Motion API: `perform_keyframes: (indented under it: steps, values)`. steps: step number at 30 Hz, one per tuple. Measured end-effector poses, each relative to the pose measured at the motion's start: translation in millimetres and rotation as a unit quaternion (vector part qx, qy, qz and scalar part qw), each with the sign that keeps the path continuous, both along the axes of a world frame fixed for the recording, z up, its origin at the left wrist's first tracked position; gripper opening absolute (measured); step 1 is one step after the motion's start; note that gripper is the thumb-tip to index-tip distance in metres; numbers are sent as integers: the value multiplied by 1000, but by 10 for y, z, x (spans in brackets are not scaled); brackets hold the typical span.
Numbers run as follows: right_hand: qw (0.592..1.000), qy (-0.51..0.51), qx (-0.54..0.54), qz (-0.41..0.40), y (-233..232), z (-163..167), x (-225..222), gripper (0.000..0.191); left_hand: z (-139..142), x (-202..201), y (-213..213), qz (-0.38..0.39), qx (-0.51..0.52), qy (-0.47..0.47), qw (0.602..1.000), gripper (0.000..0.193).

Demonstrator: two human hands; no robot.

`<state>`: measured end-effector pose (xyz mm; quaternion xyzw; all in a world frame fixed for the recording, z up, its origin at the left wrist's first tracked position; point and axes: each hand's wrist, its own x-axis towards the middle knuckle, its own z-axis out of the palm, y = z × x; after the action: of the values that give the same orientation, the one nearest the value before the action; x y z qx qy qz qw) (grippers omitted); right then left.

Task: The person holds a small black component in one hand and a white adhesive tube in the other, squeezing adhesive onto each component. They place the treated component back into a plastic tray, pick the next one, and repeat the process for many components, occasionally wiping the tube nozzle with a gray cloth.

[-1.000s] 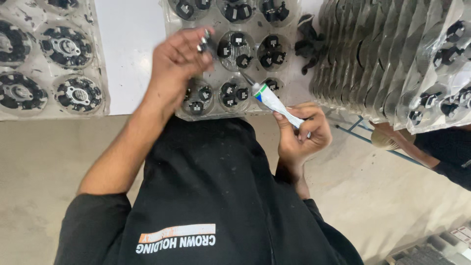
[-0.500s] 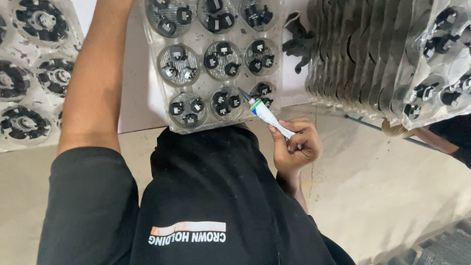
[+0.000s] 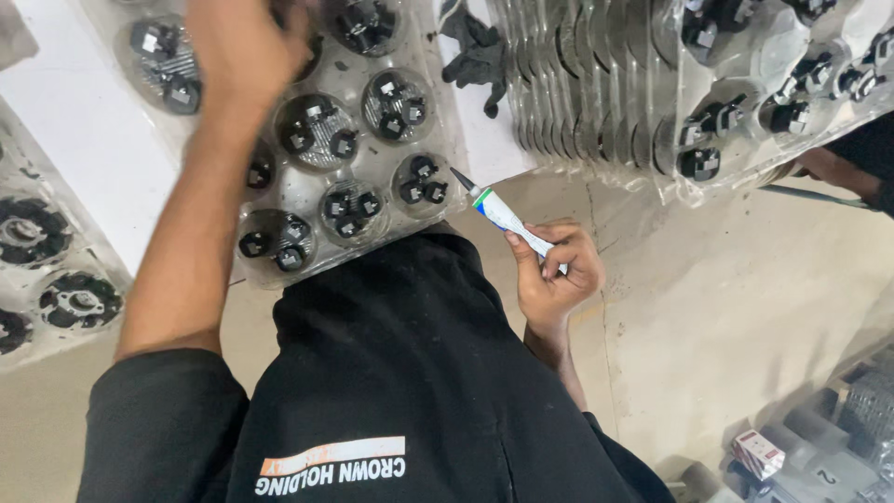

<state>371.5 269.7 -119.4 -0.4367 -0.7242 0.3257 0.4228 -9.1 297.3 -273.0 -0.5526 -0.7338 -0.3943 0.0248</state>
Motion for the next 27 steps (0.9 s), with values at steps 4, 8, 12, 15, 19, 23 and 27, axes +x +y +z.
perform_keyframes:
  steps: [4, 8, 12, 15, 19, 23, 27]
  values:
    - [1000, 3, 1, -12, 274, -23, 405, 51, 67, 1280, 772, -158, -33, 1, 987, 17]
    - [1000, -11, 2, -21, 547, -25, 765, 51, 143, 2187, 1294, -155, -256, 76, 951, 24]
    - [1000, 6, -4, -8, 825, -38, 1005, 52, 74, 2595, 1581, -98, -238, 85, 962, 41]
    - [1000, 0, 5, 18, 992, -13, 1127, 52, -40, 2685, 1745, -94, -281, 116, 948, 36]
    - [997, 9, 13, 70, 1198, -8, 1163, 51, -67, 2776, 1908, -102, -289, 156, 939, 11]
    - [990, 36, 38, 128, 1331, -14, 1141, 52, 98, 2748, 1829, -88, -240, 90, 963, 11]
    - [988, 49, 49, 139, 1384, -31, 1117, 53, 430, 2604, 1317, -46, -36, -103, 993, 8]
